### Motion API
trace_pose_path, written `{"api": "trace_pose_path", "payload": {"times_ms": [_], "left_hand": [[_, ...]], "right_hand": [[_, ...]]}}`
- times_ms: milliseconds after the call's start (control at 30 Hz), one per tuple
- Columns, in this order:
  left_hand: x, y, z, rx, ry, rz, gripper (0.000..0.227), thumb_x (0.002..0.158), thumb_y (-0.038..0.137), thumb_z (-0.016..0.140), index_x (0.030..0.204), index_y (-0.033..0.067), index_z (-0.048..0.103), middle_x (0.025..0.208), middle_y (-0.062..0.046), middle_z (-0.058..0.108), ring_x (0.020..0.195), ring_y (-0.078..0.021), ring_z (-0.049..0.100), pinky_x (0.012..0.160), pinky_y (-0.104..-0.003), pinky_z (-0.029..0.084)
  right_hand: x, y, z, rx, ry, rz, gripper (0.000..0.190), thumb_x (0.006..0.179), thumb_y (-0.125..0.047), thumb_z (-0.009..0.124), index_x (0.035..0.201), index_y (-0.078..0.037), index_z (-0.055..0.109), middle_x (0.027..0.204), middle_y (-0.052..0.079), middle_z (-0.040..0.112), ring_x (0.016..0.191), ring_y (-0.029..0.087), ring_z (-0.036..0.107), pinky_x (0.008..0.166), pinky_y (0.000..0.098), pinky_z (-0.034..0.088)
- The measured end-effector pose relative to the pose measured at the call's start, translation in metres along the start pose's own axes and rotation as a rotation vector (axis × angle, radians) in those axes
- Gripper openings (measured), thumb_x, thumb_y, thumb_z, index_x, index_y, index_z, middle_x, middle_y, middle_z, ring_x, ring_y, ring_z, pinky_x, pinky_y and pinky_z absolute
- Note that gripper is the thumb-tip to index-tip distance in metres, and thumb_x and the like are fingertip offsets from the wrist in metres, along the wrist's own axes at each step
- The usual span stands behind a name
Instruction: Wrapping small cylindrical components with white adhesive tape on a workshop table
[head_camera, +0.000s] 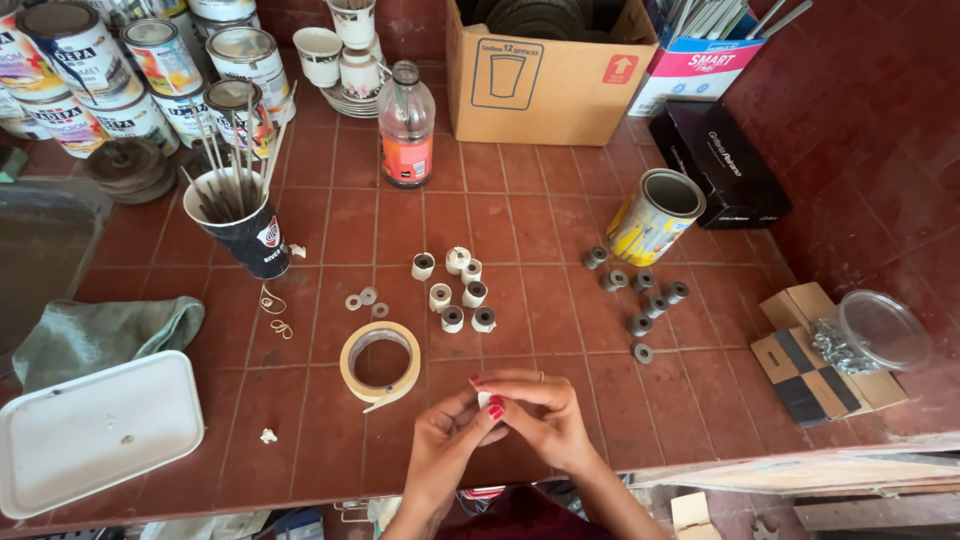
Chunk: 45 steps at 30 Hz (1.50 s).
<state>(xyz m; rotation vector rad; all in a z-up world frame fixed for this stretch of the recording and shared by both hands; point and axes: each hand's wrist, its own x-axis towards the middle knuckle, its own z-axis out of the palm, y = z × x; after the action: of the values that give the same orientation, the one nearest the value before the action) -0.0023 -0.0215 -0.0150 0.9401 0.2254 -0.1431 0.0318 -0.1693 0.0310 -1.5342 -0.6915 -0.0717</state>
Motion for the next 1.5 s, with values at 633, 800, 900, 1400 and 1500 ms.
{"api": "trace_pose_path", "payload": {"times_ms": [633,800,900,1400,1500], "left_hand": [[0.004,-0.006,-0.006,-0.190,0.052,0.020,0.040,0.084,0.004,0.075,0.124,-0.0048,0.073,0.117,-0.022,0.079,0.105,-0.0291,0.075,0.093,-0.050,0.065],[-0.002,0.006,-0.002,-0.468,-0.042,-0.081,0.039,0.094,0.014,0.061,0.126,-0.0079,0.067,0.121,-0.041,0.071,0.108,-0.0465,0.073,0.085,-0.046,0.062],[-0.006,0.004,0.002,-0.448,-0.112,-0.061,0.041,0.096,0.023,0.061,0.121,-0.0093,0.070,0.107,-0.033,0.076,0.105,-0.0475,0.075,0.091,-0.051,0.062],[0.002,-0.048,0.015,0.406,0.369,0.197,0.046,0.106,0.035,0.038,0.099,0.0048,0.073,0.090,-0.010,0.078,0.088,-0.0197,0.072,0.084,-0.034,0.052],[0.011,-0.063,0.013,0.288,0.407,0.091,0.040,0.102,0.025,0.044,0.098,0.0018,0.076,0.095,-0.013,0.079,0.093,-0.0220,0.071,0.089,-0.035,0.051]], "right_hand": [[-0.004,-0.024,0.006,-0.019,0.136,0.061,0.032,0.097,-0.004,0.062,0.127,-0.005,0.072,0.142,0.015,0.066,0.136,0.026,0.060,0.120,0.0405,0.041],[-0.007,-0.026,0.000,-0.003,0.071,0.074,0.061,0.090,-0.018,0.077,0.144,0.000,0.055,0.152,0.017,0.057,0.147,0.027,0.047,0.125,0.0440,0.032],[-0.008,-0.022,0.009,-0.103,0.043,0.018,0.057,0.095,-0.022,0.073,0.145,-0.003,0.054,0.153,0.018,0.055,0.148,0.032,0.047,0.124,0.0469,0.036],[-0.033,-0.001,0.012,-0.313,0.022,0.014,0.038,0.102,-0.009,0.058,0.139,-0.002,0.057,0.140,0.018,0.065,0.129,0.029,0.064,0.108,0.0397,0.050],[-0.039,0.005,0.013,-0.460,0.018,-0.042,0.037,0.103,-0.005,0.051,0.140,0.001,0.057,0.145,0.021,0.058,0.135,0.032,0.059,0.114,0.0393,0.046]]}}
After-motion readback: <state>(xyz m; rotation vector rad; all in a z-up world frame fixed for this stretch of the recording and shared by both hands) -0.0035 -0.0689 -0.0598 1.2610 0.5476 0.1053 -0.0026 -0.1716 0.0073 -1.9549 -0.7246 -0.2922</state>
